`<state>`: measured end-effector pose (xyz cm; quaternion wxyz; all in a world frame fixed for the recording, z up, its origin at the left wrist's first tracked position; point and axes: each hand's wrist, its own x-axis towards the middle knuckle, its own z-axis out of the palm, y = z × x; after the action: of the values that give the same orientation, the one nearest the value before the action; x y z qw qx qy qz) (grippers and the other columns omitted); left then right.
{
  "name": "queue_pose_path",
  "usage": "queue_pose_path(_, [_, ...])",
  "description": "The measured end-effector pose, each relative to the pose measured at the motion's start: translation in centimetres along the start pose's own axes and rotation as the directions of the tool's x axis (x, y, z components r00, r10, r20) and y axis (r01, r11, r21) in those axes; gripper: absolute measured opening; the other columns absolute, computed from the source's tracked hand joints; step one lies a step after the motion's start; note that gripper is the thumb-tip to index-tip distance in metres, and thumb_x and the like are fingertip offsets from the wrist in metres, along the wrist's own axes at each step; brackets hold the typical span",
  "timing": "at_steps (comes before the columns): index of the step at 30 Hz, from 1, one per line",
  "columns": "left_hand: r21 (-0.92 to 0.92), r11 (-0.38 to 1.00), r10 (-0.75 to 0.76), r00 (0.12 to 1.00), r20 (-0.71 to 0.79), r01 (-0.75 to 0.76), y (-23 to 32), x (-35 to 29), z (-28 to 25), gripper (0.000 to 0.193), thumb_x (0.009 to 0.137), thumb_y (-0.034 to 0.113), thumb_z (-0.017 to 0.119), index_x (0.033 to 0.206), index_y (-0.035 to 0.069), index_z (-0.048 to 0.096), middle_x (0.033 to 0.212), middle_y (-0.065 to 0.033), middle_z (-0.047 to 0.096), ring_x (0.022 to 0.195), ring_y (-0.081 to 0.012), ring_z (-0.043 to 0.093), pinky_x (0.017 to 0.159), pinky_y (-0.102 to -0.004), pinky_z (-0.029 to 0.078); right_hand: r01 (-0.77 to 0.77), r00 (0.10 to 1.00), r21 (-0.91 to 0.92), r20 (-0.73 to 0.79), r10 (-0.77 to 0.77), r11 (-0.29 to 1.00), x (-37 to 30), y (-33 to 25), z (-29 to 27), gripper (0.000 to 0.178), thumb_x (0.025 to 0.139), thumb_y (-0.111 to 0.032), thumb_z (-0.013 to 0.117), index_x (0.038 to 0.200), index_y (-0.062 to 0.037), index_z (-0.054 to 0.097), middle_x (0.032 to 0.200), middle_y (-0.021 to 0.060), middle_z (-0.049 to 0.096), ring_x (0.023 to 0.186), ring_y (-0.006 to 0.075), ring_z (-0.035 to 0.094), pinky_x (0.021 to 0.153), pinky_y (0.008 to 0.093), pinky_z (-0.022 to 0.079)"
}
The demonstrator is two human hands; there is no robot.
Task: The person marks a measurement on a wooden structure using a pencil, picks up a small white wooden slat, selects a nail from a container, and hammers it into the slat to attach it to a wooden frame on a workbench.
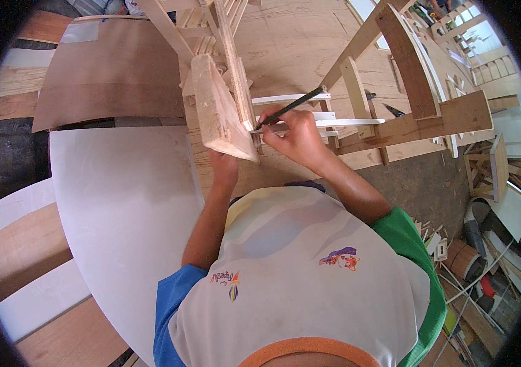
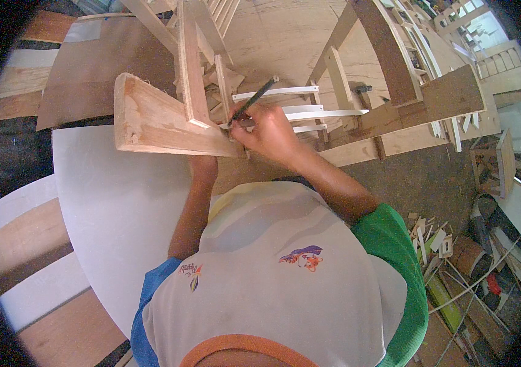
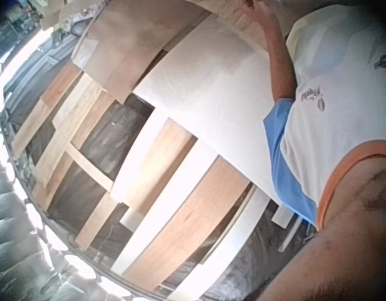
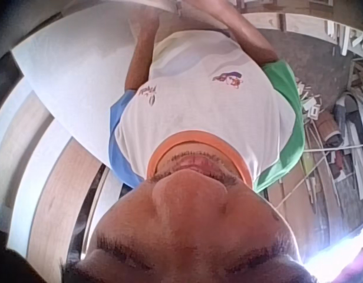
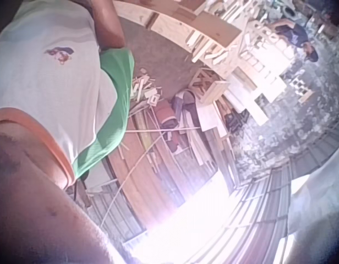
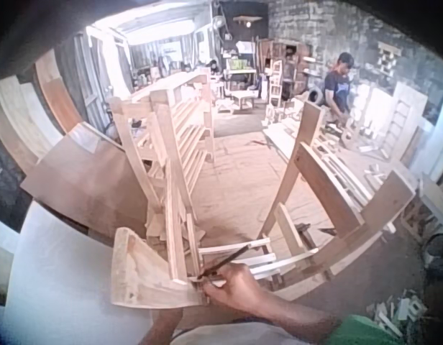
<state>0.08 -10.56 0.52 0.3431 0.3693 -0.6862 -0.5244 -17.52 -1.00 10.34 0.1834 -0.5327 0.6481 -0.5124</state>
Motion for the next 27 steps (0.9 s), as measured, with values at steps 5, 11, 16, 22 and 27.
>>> queue_pose_path(5, [-0.086,0.996,-0.024,0.999,-0.023,0.022,0.7,0.1,0.2,0.04,0.087,0.01,0.055,0.124,-0.002,0.051,0.123,-0.0107,0.055,0.113,-0.0215,0.053,0.098,-0.0342,0.041,0.011,1.0,-0.039,0.006,-0.011,0.999,0.1,-0.1,0.1,0.014,0.077,0.001,0.066,0.091,0.0034,0.065,0.085,0.0126,0.069,0.077,0.0177,0.068,0.068,0.0308,0.057])
queue_pose_path(11, [0.001,1.0,0.018,1.0,-0.002,-0.018,0.2,0.2,0.1,0.042,0.088,0.012,0.055,0.126,-0.003,0.05,0.126,-0.0133,0.054,0.116,-0.0246,0.051,0.1,-0.0363,0.038,0.118,0.986,0.087,-0.129,-0.106,0.989,-0.5,0.9,-0.2,0.015,0.079,0.005,0.063,0.094,0.0017,0.063,0.089,0.0101,0.069,0.084,0.0149,0.066,0.077,0.0282,0.054])
queue_pose_path(16, [0.071,0.977,0.199,0.98,0.022,-0.2,-4.1,0.3,-0.1,0.044,0.091,0.014,0.052,0.13,-0.004,0.046,0.133,-0.0163,0.05,0.122,-0.0276,0.048,0.105,-0.0389,0.034,0.137,0.983,0.185,-0.15,-0.11,0.973,-0.9,1.2,-0.4,0.017,0.082,0.007,0.061,0.099,0.0027,0.061,0.093,0.0104,0.068,0.086,0.0154,0.066,0.079,0.0276,0.053])
queue_pose_path(22, [0.3,0.949,0.089,0.995,0.047,-0.099,-2.7,0.2,-0.4,0.041,0.097,0.032,0.047,0.121,-0.001,0.053,0.117,-0.0154,0.058,0.108,-0.0268,0.054,0.096,-0.0409,0.042,0.054,0.991,0.13,-0.131,-0.037,0.99,-1.6,0.3,-0.9,0.015,0.081,0.005,0.063,0.096,0.0021,0.063,0.091,0.0093,0.069,0.084,0.0142,0.066,0.076,0.0276,0.052])
queue_pose_path(27, [-0.053,0.973,-0.223,0.975,0.017,0.223,-1.8,0.4,-0.9,0.039,0.099,0.032,0.045,0.12,0.0,0.054,0.112,-0.0122,0.058,0.104,-0.0204,0.055,0.089,-0.0361,0.046,0.049,0.994,0.053,-0.099,-0.043,0.997,-0.9,-1.1,-0.4,0.015,0.079,0.003,0.064,0.094,0.0013,0.065,0.089,0.0085,0.069,0.083,0.0148,0.066,0.074,0.0286,0.052])
